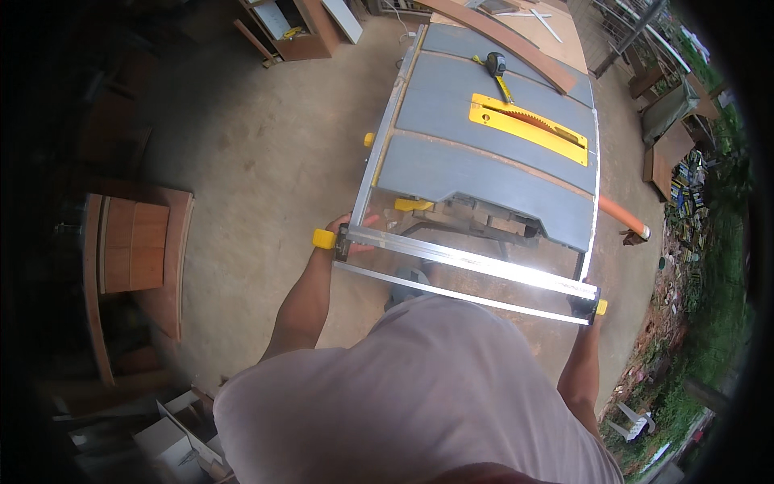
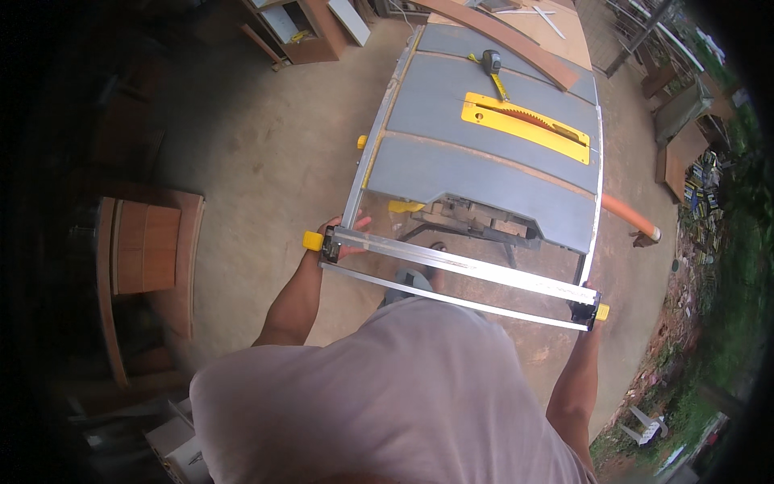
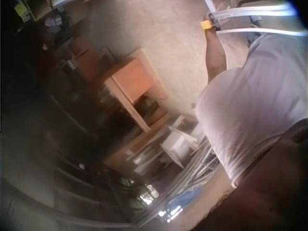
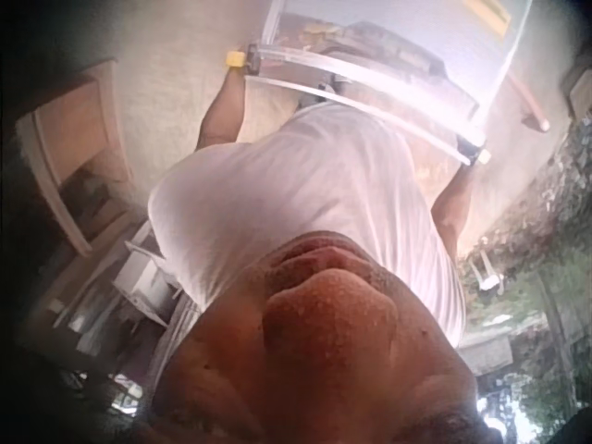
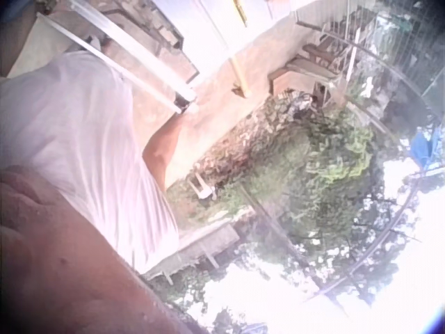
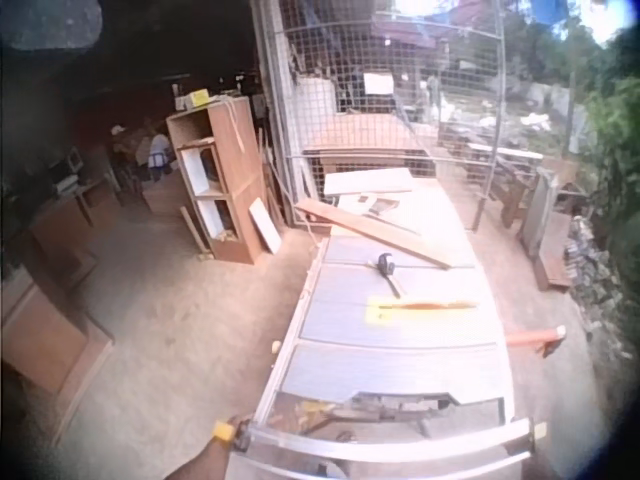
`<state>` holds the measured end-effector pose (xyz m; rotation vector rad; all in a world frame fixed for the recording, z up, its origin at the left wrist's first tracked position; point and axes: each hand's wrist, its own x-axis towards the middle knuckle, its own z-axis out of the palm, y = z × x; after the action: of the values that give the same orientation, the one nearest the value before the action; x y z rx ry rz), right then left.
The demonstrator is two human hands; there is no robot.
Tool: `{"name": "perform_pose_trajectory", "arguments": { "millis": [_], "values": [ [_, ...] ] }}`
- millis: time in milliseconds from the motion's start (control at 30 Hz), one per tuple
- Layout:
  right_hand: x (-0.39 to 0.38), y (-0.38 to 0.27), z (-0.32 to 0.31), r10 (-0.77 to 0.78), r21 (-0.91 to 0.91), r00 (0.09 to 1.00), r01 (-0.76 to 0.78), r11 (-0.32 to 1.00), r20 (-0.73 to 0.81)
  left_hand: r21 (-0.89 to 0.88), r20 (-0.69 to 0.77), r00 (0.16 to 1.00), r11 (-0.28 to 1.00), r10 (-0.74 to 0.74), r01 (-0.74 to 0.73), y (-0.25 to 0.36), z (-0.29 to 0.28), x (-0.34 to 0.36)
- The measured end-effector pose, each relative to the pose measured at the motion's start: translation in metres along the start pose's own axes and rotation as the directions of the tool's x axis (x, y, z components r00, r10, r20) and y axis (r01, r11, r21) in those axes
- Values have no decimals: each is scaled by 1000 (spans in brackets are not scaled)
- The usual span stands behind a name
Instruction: The person adjusts the fence and rip guard on a table saw, repeatedly loosening and tightening knobs to reposition the metal fence. They use a tape measure to check distances and make fine adjustments to the fence alignment.
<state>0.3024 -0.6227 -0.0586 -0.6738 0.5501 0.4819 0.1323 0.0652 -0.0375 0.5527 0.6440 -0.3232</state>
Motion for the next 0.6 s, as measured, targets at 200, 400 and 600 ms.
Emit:
{"name": "perform_pose_trajectory", "arguments": {
  "millis": [200,400,600],
  "values": [
    [-26,16,-70,-94,-88,990,104,991,109,-21,156,982,994,108,-106,-4,-45,38],
    [-4,6,-63,-38,-244,950,118,963,309,262,-115,972,950,206,-170,1,-43,33],
    [-9,9,-50,-157,-253,987,164,954,47,313,-96,982,941,165,-128,22,-41,44]
  ]
}}
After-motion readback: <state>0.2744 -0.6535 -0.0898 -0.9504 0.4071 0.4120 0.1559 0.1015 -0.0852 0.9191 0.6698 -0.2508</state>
